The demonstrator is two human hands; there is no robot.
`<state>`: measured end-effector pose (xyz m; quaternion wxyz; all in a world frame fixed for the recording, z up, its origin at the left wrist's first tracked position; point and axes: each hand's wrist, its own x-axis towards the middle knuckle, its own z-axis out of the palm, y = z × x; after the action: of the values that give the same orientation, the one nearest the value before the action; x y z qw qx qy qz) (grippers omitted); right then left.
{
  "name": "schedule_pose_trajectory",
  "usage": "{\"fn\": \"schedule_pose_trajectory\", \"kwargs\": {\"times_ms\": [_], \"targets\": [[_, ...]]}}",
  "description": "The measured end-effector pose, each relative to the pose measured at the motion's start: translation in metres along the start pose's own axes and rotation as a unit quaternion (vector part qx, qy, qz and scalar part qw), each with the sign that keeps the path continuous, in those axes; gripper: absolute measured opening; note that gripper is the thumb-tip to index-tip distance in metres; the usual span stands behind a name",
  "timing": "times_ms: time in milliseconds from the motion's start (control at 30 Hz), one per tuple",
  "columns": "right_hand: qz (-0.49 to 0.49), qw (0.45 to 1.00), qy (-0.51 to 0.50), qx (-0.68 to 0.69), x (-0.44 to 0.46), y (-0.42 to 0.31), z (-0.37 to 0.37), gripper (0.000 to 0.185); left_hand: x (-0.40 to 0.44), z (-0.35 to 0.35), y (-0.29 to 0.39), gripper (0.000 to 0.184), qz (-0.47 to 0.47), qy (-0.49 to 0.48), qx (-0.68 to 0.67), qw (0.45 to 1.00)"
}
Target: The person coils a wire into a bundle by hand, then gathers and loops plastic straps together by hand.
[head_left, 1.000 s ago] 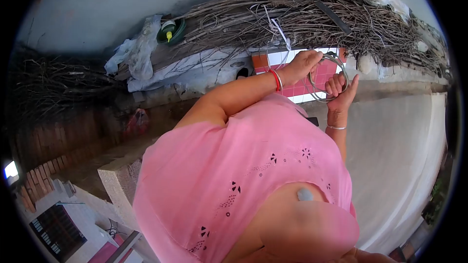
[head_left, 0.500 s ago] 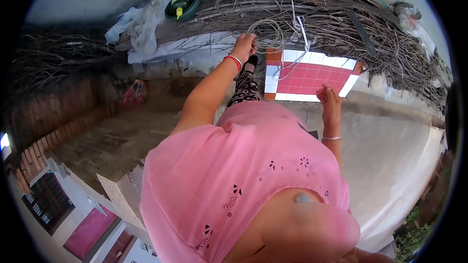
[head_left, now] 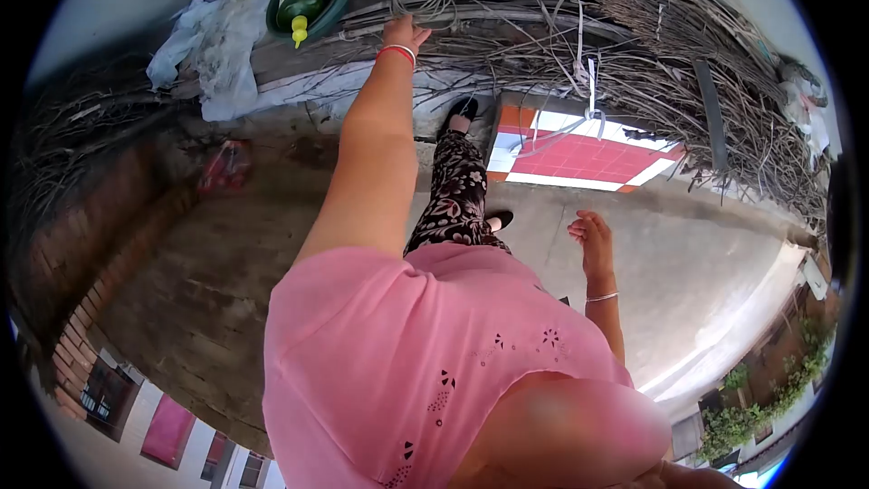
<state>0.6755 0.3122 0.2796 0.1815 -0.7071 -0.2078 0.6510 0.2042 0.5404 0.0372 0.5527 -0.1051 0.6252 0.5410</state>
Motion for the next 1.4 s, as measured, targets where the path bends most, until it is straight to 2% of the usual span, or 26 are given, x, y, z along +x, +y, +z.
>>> {"fn": "schedule_pose_trajectory", "kwargs": {"times_ms": [33,233,300,333,367,400,433,500,567,600,733,767,800,867,967,1067,1133,1200,1300,1333,1400], "targets": [[0.006,1.0,0.0,-0.007,0.01,-0.004,0.003,0.024,0.013,-0.001,-0.002,0.038,-0.04,0.014,0.007,0.999],[0.0,0.999,0.021,-0.026,0.078,-0.003,0.001,0.023,0.006,0.0,-0.028,0.031,-0.022,-0.028,0.1,0.994],[-0.028,0.994,0.06,-0.089,0.113,-0.003,-0.008,0.027,0.005,-0.014,-0.036,0.03,-0.056,-0.021,0.13,0.99],[-0.085,0.982,0.1,-0.139,0.128,-0.005,-0.011,0.029,0.005,-0.025,-0.042,0.033,-0.066,-0.032,0.143,0.987],[-0.112,0.954,0.14,-0.241,0.16,0.007,-0.026,0.029,0.003,-0.035,-0.047,0.036,-0.073,-0.041,0.155,0.984],[-0.179,0.911,0.165,-0.333,0.178,0.001,-0.031,0.032,-0.004,-0.04,-0.05,0.034,-0.08,-0.043,0.162,0.983],[-0.213,0.883,0.185,-0.375,0.197,0.001,-0.039,0.037,-0.019,-0.045,-0.051,0.032,-0.086,-0.045,0.169,0.981],[-0.164,0.88,0.225,-0.384,0.214,-0.024,-0.028,0.048,-0.047,-0.057,-0.059,0.029,-0.107,-0.054,0.189,0.975],[-0.188,0.844,0.242,-0.441,0.241,-0.025,-0.025,0.051,-0.075,-0.068,-0.062,0.025,-0.135,-0.069,0.222,0.963],[-0.247,0.809,0.239,-0.477,0.25,-0.028,-0.019,0.05,-0.089,-0.077,-0.068,0.022,-0.138,-0.074,0.238,0.959],[-0.327,0.734,0.153,-0.575,0.265,-0.054,0.022,0.039,-0.148,-0.11,-0.098,0.02,-0.155,-0.096,0.291,0.939],[-0.337,0.714,0.152,-0.595,0.264,-0.057,0.031,0.04,-0.164,-0.118,-0.107,0.02,-0.157,-0.097,0.302,0.935],[-0.302,0.712,0.124,-0.621,0.266,-0.063,0.038,0.042,-0.178,-0.124,-0.117,0.021,-0.16,-0.1,0.312,0.931],[-0.262,0.747,0.094,-0.604,0.296,-0.048,0.043,0.039,-0.2,-0.135,-0.135,0.022,-0.18,-0.123,0.318,0.923],[-0.29,0.798,0.046,-0.526,0.332,-0.03,0.034,0.035,-0.234,-0.118,-0.142,0.022,-0.192,-0.127,0.373,0.899],[-0.23,0.818,-0.047,-0.524,0.302,-0.043,0.037,0.032,-0.25,-0.097,-0.145,0.024,-0.164,-0.164,0.428,0.873],[-0.278,0.852,-0.077,-0.437,0.285,-0.027,0.036,0.029,-0.25,-0.081,-0.148,0.03,-0.162,-0.189,0.425,0.87],[-0.147,0.926,-0.156,-0.311,0.251,-0.021,0.039,0.028,-0.244,-0.06,-0.154,0.035,-0.161,-0.198,0.404,0.878],[-0.163,0.92,-0.275,-0.225,0.222,0.004,0.042,0.027,-0.236,0.002,-0.162,0.062,-0.159,-0.212,0.37,0.891],[-0.138,0.929,-0.292,-0.179,0.204,0.006,0.046,0.026,-0.221,0.015,-0.177,0.071,-0.15,-0.203,0.379,0.89],[-0.024,0.955,-0.278,-0.104,0.181,0.024,0.053,0.026,-0.192,0.048,-0.205,0.088,-0.132,-0.173,0.393,0.893]]}}
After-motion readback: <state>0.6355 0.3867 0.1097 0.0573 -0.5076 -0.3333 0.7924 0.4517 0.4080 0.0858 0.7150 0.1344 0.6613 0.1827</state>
